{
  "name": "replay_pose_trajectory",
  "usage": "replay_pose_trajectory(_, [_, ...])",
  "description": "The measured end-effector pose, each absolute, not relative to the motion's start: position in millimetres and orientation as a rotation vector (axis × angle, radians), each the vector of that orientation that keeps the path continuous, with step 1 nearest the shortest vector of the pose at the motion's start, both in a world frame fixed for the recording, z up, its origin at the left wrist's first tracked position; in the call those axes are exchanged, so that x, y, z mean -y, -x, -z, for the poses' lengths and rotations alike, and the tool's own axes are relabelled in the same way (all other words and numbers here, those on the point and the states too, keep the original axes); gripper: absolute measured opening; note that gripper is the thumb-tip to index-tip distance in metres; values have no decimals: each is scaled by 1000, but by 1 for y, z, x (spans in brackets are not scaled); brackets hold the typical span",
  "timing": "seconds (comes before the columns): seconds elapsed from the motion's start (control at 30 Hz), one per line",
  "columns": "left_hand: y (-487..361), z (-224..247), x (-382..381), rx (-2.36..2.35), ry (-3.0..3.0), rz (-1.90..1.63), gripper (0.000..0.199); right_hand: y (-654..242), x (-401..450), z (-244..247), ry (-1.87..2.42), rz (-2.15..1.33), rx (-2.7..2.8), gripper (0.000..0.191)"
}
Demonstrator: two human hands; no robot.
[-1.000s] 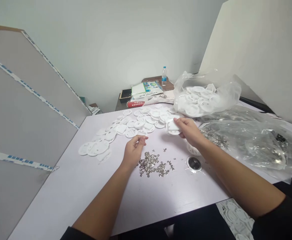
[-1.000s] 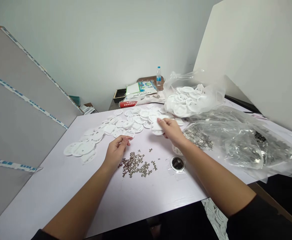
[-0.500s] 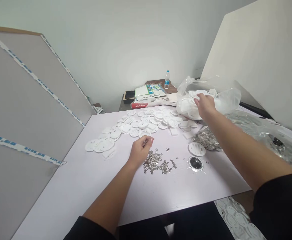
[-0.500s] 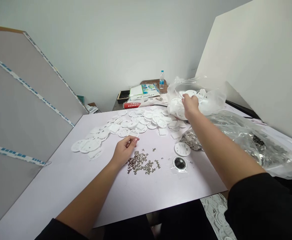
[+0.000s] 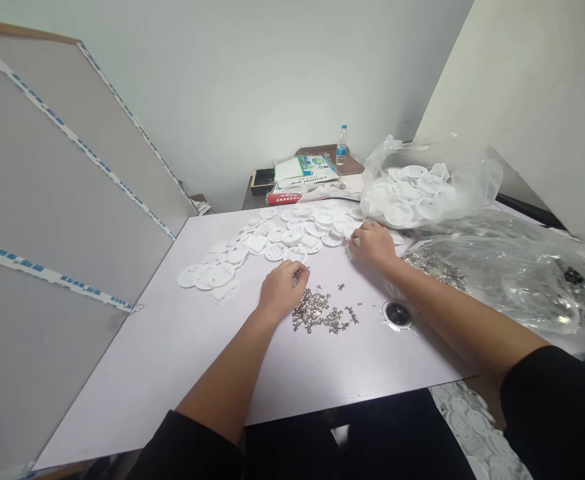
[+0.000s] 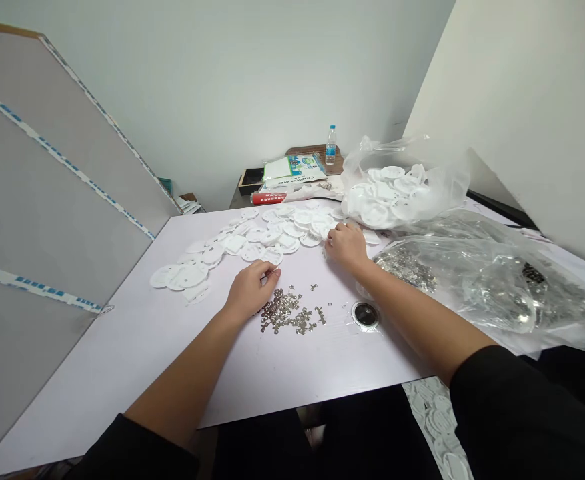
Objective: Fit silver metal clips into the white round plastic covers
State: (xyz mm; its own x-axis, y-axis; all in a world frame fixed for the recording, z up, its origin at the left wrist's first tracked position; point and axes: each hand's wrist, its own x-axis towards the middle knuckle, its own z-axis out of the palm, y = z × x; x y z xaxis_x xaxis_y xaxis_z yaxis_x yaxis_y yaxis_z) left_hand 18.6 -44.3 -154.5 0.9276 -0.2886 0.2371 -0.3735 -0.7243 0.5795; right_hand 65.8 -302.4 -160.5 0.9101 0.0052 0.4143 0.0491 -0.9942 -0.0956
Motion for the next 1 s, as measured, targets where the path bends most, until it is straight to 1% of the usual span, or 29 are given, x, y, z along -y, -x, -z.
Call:
replay_pose_trajectory(0.13, [-17, 154, 46, 526, -2463, -120, 21, -53, 304, 146, 2926, 793, 65, 31])
replay_pose_trajectory(0.2, [-16, 154, 47, 586, -2475, -72, 21, -44, 301, 136, 2791, 938, 62, 30])
replay_pose_trajectory(0.27, [-14, 154, 49, 652, -2476, -16, 20, -34, 292, 129, 2573, 969, 95, 25])
replay_pose_trajectory(0.33, [-13, 154, 50, 705, -2467, 30, 20, -26, 281, 126, 2284, 811, 168, 21])
replay_pose_trajectory(0.37, [-12, 155, 51, 725, -2464, 47, 21, -24, 276, 128, 2112, 690, 170, 24])
replay_pose_trajectory(0.43, [-10, 155, 55, 752, -2465, 64, 21, -21, 267, 134, 1781, 436, 158, 36])
replay_pose_trajectory(0.53, [-7, 156, 65, 795, -2511, 45, 23, -22, 262, 146, 1478, 227, 110, 49])
replay_pose_trajectory(0.6, [-5, 158, 74, 829, -2555, 0, 24, -22, 263, 151, 1393, 156, 90, 48])
replay_pose_trajectory(0.67, [-4, 159, 82, 869, -2573, -47, 26, -22, 266, 153, 1356, 137, 84, 43])
replay_pose_trajectory(0.77, [-4, 163, 92, 922, -2576, -97, 26, -21, 267, 154, 1382, 179, 58, 38])
replay_pose_trajectory(0.9, [-6, 166, 98, 977, -2584, -77, 22, -18, 264, 156, 1451, 206, 70, 34])
replay_pose_trajectory(1.0, [-7, 168, 99, 960, -2596, -53, 20, -17, 263, 157, 1452, 195, 45, 36])
